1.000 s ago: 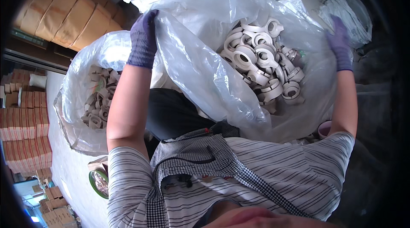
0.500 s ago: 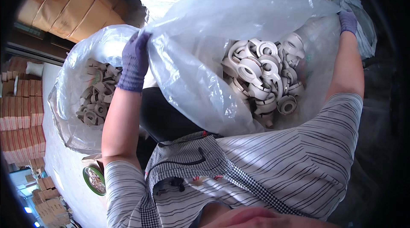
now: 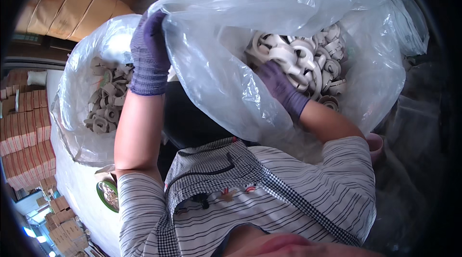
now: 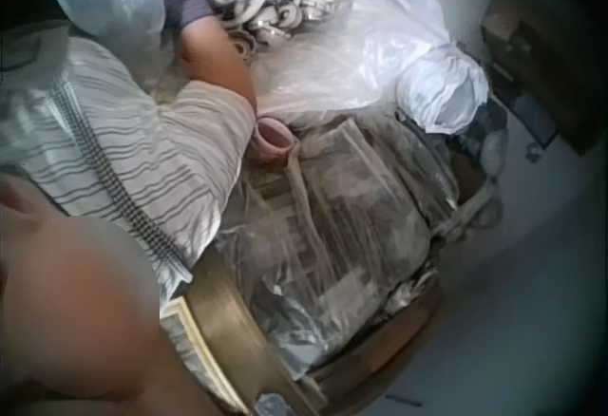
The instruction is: The person sits on the floor and repeatedly picks up white plastic components and copper wire coils from a large bag. They insert the wire coils into the central opening of each plastic piece, then place the assembled units into a nearby cardboard box.
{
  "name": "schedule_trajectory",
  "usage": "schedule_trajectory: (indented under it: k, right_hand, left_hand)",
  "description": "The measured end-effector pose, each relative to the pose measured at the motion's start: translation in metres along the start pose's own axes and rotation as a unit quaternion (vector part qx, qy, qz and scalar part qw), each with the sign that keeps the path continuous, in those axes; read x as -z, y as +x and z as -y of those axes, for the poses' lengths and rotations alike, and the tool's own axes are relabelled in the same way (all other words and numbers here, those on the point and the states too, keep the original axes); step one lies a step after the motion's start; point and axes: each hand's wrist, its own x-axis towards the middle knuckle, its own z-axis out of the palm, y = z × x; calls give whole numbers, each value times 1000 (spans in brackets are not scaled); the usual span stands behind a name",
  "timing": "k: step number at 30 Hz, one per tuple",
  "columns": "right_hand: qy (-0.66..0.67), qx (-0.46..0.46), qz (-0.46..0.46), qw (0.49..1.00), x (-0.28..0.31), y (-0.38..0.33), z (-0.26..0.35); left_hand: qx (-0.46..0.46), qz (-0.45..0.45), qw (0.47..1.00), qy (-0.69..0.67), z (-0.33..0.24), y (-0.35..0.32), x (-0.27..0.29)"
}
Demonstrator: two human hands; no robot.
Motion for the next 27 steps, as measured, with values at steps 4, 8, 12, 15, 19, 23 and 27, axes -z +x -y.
schedule_trajectory:
  k: [4,8,12,15,19,23,27]
  right_hand:
    - [11,25,-88,996,56,-17,-99]
    - [-190,-189,-147,952,23,-101,-256]
    - [32,-317,-143,937,56,-104,-258]
    - [112,-196,-175,958,80,-66,-152]
    - [10,14,-24,1000,21,-23,-20]
    - [-22,-126,106,986,-6,-2,-52]
    - [-130,-124,158,971,9,-17,-112]
  left_hand:
    - [36,14,999,24,-3,-7,37]
    - [53,-3,994,-95,11,-11,15]
    - [-70,26,991,112,0,-22,27]
    - [-84,4,994,69,15,-24,17]
    - [17,-3,995,-101,27,-22,-13]
    - [1,10,994,-107,13,-22,5]
    - [-60,25,991,113,-4,-26,25]
